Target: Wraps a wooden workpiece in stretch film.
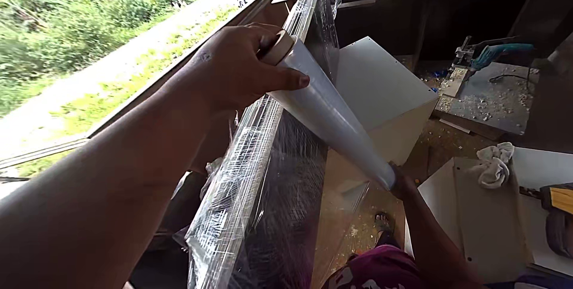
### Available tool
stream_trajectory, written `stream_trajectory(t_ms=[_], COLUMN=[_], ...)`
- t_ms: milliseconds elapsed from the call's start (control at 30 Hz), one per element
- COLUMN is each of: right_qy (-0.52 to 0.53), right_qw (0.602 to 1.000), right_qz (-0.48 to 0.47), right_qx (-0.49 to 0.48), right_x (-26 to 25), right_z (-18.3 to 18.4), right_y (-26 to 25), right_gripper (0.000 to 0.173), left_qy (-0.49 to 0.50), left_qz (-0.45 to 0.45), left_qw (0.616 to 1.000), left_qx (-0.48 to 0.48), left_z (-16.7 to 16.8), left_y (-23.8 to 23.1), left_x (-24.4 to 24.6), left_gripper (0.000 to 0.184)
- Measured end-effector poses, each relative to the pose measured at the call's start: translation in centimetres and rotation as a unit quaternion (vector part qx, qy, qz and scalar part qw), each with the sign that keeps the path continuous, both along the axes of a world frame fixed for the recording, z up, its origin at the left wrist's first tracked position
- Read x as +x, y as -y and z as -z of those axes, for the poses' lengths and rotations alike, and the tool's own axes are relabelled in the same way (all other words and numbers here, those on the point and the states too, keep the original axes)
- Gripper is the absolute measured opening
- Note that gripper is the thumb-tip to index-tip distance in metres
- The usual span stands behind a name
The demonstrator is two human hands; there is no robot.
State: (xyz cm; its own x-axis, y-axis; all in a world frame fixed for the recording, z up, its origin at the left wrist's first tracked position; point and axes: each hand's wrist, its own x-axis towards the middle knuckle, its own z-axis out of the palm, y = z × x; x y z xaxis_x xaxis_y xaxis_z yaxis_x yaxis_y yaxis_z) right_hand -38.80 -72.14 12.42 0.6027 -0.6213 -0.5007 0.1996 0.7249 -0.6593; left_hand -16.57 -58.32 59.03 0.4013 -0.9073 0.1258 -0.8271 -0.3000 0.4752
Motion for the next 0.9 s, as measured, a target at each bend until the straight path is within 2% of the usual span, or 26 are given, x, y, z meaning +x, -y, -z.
stream_trajectory(t_ms=[67,167,300,400,500,600,700,767,833,900], right_qy=[-0.009,0.008,0.033,0.048,0.043,-0.005,-0.032,0.007,0.063,0.096], right_qw=[1.000,1.000,0.995,0.991,0.992,0.996,0.997,0.996,0.992,0.988], right_qz=[-0.006,0.029,0.098,0.121,0.118,0.085,0.068,0.090,0.112,0.114], right_qx=[0.005,0.008,0.011,0.025,0.032,0.001,-0.011,-0.007,-0.015,-0.028], right_x=[0.4,0.8,1.5,2.2,2.4,2.0,1.4,0.9,0.3,0.0], right_z=[0.0,0.4,1.2,2.1,2.4,1.8,1.0,1.0,1.2,1.2], right_y=[0.3,0.5,-0.3,-1.1,-1.3,-0.4,0.9,1.5,1.7,1.9], right_gripper=[0.049,0.052,0.043,0.035,0.035,0.041,0.049,0.052,0.052,0.052], left_qy=[0.017,0.026,0.011,0.013,0.031,0.024,0.017,0.027,0.036,0.029], left_qz=[-0.013,-0.104,-0.170,-0.159,-0.086,-0.068,-0.091,-0.121,-0.153,-0.125], left_qw=[1.000,0.994,0.985,0.985,0.990,0.995,0.996,0.992,0.987,0.991], left_qx=[0.005,0.019,0.023,0.065,0.110,0.066,0.020,0.035,0.045,0.041], left_z=[0.1,0.4,1.1,0.6,0.2,0.5,0.9,0.6,0.6,0.6], left_y=[1.1,3.1,5.2,6.0,5.9,5.7,6.3,7.1,7.7,7.7], left_x=[0.3,0.0,0.0,-0.8,-1.1,-0.9,-0.4,0.0,0.8,2.2], left_gripper=[0.031,0.039,0.046,0.046,0.045,0.049,0.038,0.033,0.037,0.039])
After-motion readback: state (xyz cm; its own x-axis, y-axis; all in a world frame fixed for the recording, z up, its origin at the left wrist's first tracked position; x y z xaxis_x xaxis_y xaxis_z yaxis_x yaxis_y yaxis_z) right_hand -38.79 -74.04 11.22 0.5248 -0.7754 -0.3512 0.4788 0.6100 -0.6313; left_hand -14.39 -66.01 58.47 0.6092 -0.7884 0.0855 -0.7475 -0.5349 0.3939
